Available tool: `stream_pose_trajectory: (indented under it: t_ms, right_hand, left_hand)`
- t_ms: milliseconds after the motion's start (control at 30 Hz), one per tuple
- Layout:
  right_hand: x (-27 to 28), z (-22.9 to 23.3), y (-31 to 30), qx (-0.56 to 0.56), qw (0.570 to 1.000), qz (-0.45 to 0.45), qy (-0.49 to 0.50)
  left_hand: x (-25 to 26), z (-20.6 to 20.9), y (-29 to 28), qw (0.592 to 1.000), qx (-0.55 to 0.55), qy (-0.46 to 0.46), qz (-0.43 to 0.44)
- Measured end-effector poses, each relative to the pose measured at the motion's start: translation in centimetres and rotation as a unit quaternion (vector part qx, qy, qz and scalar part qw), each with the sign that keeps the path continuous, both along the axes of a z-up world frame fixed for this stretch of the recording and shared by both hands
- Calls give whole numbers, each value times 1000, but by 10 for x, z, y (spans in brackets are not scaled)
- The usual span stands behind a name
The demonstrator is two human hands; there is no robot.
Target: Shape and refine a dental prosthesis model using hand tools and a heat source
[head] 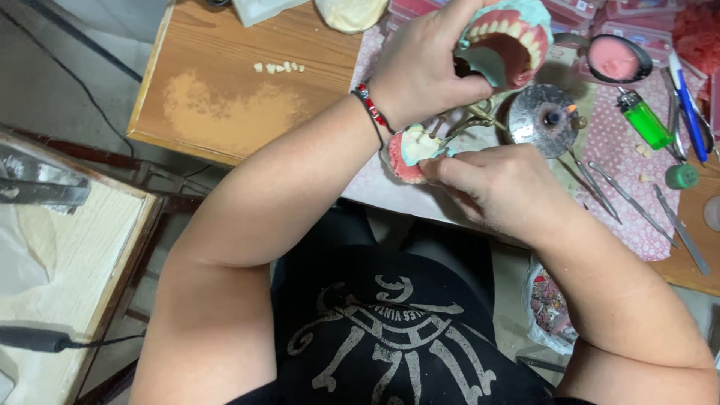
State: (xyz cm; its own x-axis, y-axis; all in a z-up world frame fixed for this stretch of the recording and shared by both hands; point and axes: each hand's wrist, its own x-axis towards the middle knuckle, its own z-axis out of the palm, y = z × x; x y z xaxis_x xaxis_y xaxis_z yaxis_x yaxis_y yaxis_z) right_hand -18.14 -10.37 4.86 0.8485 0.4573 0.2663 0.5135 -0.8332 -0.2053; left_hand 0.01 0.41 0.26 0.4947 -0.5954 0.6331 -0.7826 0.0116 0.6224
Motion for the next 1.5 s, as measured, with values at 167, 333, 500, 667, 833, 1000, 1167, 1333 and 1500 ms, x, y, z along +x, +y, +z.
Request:
stream_pose_trajectory:
  t_ms: [167,333,500,667,833,1000,1167,1333,1500]
  right_hand:
    - [0,-2,1,-8,1000,-4,3]
    - [1,-2,-1,28,1000,2,-10]
    - [2,-5,-4,34,999,10,-6]
    - [1,-4,-5,51,999,14,0]
    - [3,-9,-2,59,998,13,2]
    - [4,-7,-4,65,998,23,-8]
    - [2,-3,-6,52,998,20,10]
    - [2,-5,-10,30,999,13,0]
    - [1,-2,-8,76,997,3,-11]
  left_hand:
    - [1,1,2,1000,-4,6,-26]
    - [-4,8,5,1000,-1,-1,-23]
    - [-4,7,5,999,15,26,-19]
    - [-6,15,7,998,45,29,-18]
    - [-6,12,10,992,103,63,19]
    - [-6,14,7,994,88,65,1]
    - [-7,8,6,997,49,54,-22]
    - [-8,15,4,996,59,60,6]
    - [-4,-1,0,997,16,75,24]
